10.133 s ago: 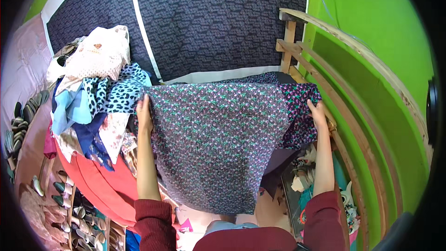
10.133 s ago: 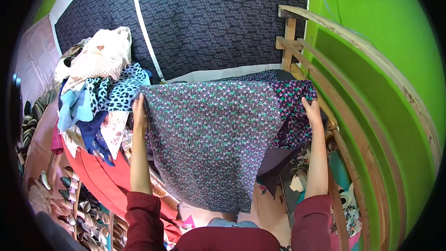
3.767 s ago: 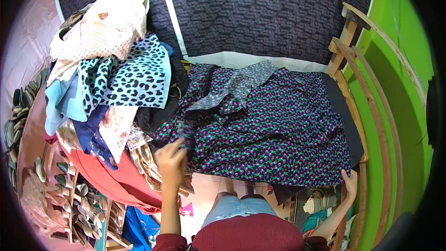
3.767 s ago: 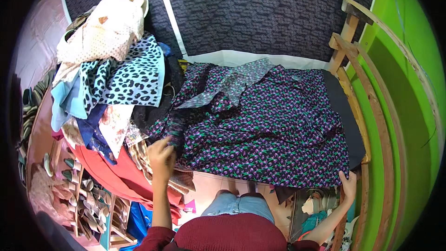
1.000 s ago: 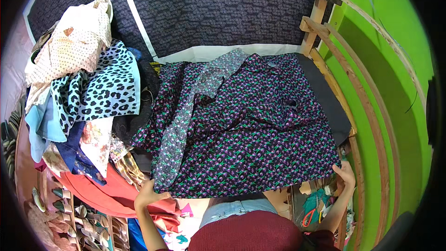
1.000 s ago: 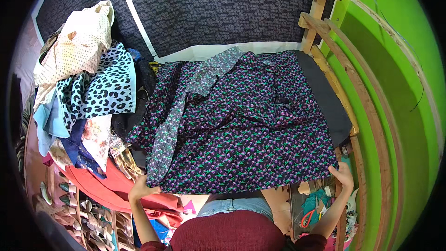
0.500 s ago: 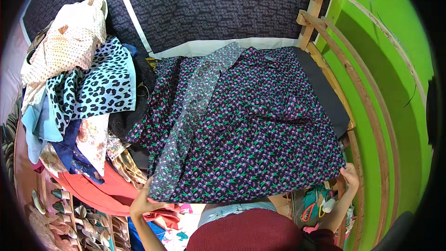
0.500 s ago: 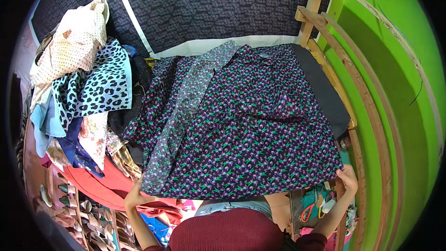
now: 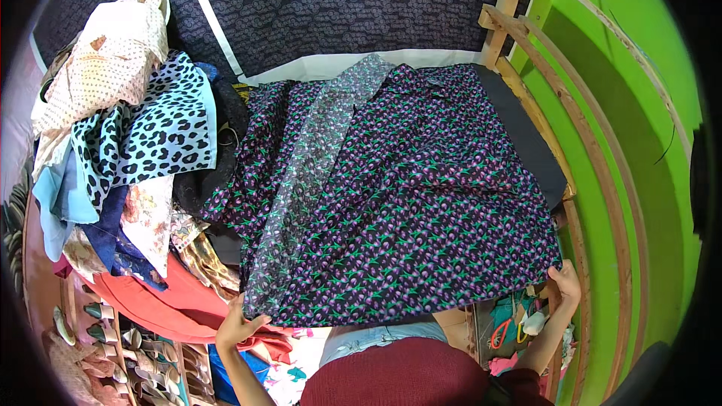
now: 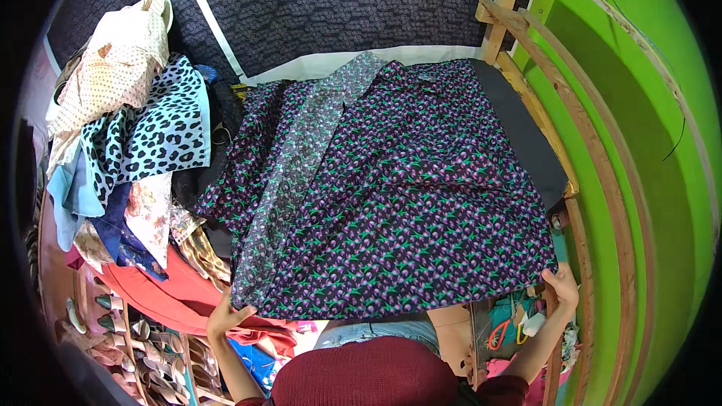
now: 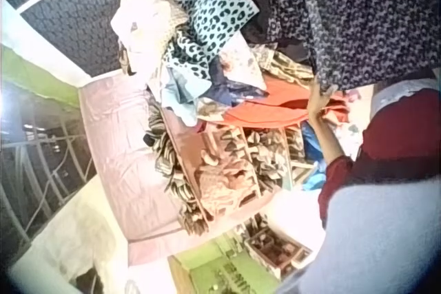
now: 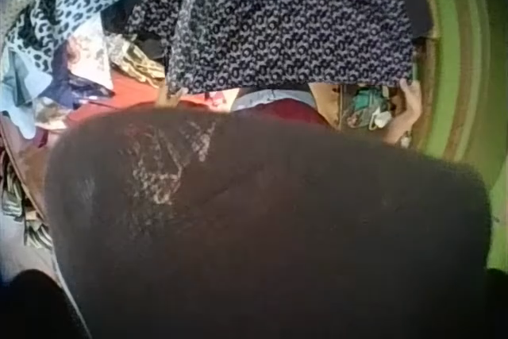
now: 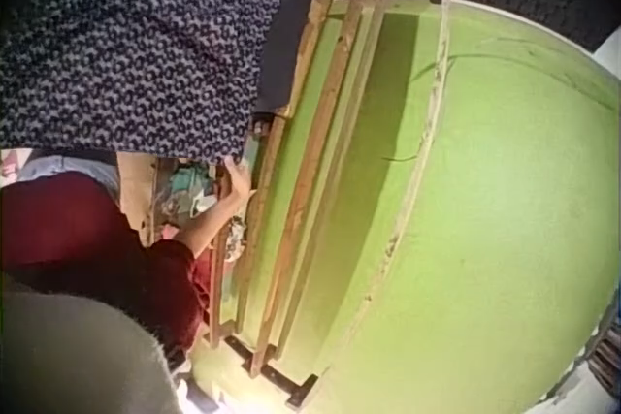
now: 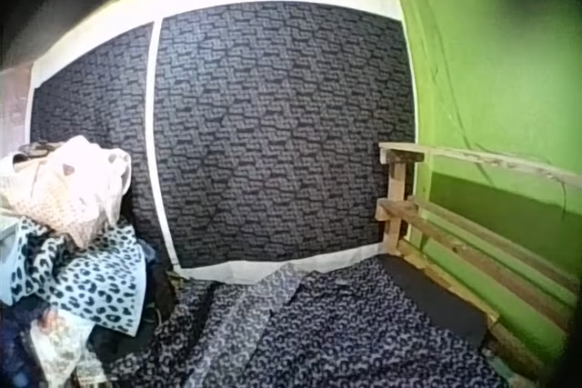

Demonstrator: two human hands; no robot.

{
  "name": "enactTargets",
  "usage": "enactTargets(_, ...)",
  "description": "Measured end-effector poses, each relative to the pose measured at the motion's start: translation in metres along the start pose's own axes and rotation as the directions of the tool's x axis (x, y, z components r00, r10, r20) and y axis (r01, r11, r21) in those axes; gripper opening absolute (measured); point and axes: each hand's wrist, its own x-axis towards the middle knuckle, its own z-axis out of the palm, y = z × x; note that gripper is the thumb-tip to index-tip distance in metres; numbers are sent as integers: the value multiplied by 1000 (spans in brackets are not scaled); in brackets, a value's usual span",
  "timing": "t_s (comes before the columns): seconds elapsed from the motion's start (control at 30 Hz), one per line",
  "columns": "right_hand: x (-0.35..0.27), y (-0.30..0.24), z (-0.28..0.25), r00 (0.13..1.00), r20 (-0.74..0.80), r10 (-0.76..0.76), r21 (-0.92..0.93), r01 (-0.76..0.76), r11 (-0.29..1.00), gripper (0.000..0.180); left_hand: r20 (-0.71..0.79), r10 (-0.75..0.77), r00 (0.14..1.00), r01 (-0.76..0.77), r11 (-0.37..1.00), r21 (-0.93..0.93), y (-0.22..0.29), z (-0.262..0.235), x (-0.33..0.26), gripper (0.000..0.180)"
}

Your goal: Folding a piece of patterned fabric on a work surface in a workshop environment.

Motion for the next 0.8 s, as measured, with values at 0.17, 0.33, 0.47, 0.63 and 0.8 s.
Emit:
enactTargets(0.17, 1, 9, -11, 972, 123, 199, -174, -176, 969, 38, 58, -64, 996, 61, 997, 56, -8, 3, 9, 68)
enactTargets(0.33, 11, -3, 17, 981, -183, 57, -325, -115, 939, 37, -174, 69, 982, -26, 970, 242, 49, 28, 8, 58)
enactTargets(0.47, 10, -19, 27, 987, -158, 23, -360, -79, 930, 43, -367, 62, 928, -6, 988, 152, 42, 41, -2, 30)
enactTargets(0.63, 5, 33, -17, 981, -193, -8, -457, -82, 886, 45, -505, 235, 830, 30, 886, 462, 53, 54, -15, 24)
enactTargets(0.8, -20, -2, -24, 995, 27, -91, -149, 94, 984, 40, -637, 273, 721, 68, 887, 457, 39, 48, -41, 28)
